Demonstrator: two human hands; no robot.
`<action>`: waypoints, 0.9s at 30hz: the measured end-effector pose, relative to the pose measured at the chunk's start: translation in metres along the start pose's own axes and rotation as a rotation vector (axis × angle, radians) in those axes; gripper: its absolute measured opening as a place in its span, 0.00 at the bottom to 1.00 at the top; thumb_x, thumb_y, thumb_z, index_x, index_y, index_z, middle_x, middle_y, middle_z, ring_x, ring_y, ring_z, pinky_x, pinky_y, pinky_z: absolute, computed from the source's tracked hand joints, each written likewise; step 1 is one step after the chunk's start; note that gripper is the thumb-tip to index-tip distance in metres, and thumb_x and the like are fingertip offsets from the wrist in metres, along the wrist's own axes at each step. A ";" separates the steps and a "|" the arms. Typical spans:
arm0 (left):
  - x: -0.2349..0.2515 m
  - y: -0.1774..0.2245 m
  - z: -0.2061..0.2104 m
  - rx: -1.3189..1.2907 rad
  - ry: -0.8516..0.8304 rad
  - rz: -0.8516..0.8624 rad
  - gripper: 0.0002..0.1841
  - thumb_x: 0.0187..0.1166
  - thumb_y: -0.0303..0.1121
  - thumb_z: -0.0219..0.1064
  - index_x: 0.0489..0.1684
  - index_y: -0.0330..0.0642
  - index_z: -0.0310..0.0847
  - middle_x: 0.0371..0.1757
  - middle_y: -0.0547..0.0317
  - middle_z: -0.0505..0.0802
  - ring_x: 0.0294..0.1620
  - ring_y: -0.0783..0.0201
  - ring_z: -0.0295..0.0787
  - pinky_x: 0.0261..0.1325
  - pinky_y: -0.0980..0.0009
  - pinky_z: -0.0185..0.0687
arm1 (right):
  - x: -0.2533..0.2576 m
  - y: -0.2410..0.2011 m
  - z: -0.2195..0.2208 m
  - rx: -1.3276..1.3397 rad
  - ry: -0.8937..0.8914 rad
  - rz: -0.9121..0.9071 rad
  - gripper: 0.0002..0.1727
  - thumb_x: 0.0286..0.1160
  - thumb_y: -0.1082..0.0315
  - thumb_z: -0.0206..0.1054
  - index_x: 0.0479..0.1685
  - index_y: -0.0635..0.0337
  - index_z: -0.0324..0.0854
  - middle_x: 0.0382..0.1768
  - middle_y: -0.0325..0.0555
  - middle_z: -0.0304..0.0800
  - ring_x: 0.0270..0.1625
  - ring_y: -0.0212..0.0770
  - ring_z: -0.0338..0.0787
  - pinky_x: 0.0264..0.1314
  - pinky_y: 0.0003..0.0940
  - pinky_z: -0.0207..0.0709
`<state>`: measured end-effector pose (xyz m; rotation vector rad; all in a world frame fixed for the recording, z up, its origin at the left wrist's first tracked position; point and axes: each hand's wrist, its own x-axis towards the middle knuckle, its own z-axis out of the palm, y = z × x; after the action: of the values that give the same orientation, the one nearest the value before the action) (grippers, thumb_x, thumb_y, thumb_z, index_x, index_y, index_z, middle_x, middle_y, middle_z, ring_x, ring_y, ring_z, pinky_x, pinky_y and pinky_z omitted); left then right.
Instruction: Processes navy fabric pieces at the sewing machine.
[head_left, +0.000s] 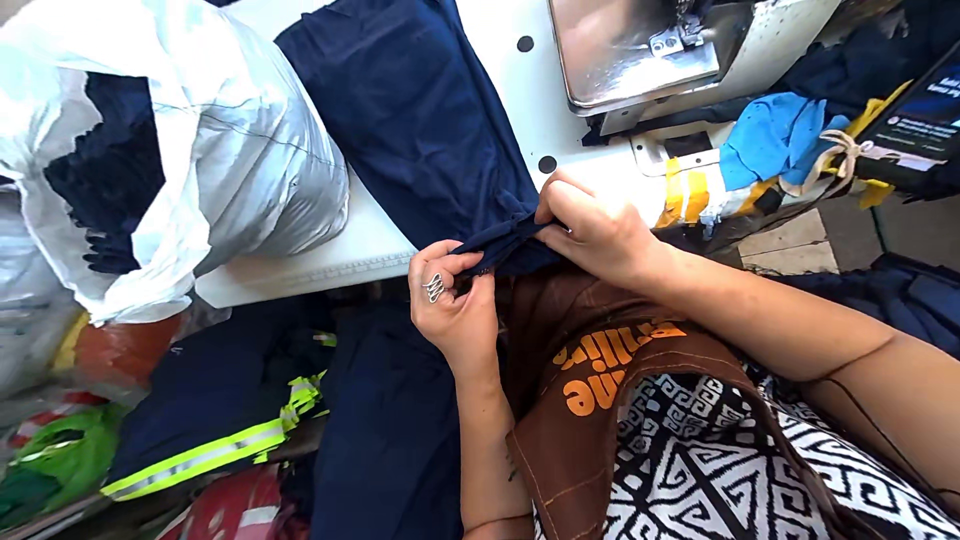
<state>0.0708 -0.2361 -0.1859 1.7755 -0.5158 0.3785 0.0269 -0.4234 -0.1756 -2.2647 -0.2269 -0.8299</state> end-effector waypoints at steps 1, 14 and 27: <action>0.000 -0.001 0.001 -0.018 0.004 -0.002 0.11 0.56 0.14 0.79 0.32 0.36 0.88 0.50 0.57 0.88 0.50 0.72 0.88 0.44 0.82 0.88 | 0.001 -0.001 0.000 -0.008 -0.003 0.016 0.03 0.68 0.77 0.73 0.31 0.67 0.84 0.32 0.54 0.85 0.38 0.47 0.86 0.39 0.36 0.79; 0.018 0.000 0.013 0.050 -0.087 -0.012 0.20 0.63 0.17 0.77 0.56 0.38 0.91 0.42 0.62 0.86 0.41 0.73 0.84 0.44 0.81 0.83 | 0.013 0.008 0.007 -0.119 0.120 0.115 0.09 0.59 0.77 0.77 0.38 0.62 0.85 0.24 0.45 0.88 0.28 0.42 0.85 0.48 0.45 0.72; 0.129 0.060 0.185 0.372 -0.541 0.033 0.14 0.76 0.27 0.69 0.59 0.37 0.84 0.53 0.44 0.92 0.55 0.48 0.89 0.59 0.47 0.82 | 0.002 0.062 -0.079 0.370 0.388 0.513 0.13 0.71 0.79 0.69 0.55 0.65 0.83 0.46 0.42 0.89 0.35 0.25 0.82 0.37 0.19 0.79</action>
<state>0.1462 -0.4466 -0.1194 2.2426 -0.8993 0.0034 0.0120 -0.5220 -0.1660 -1.6643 0.3411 -0.8425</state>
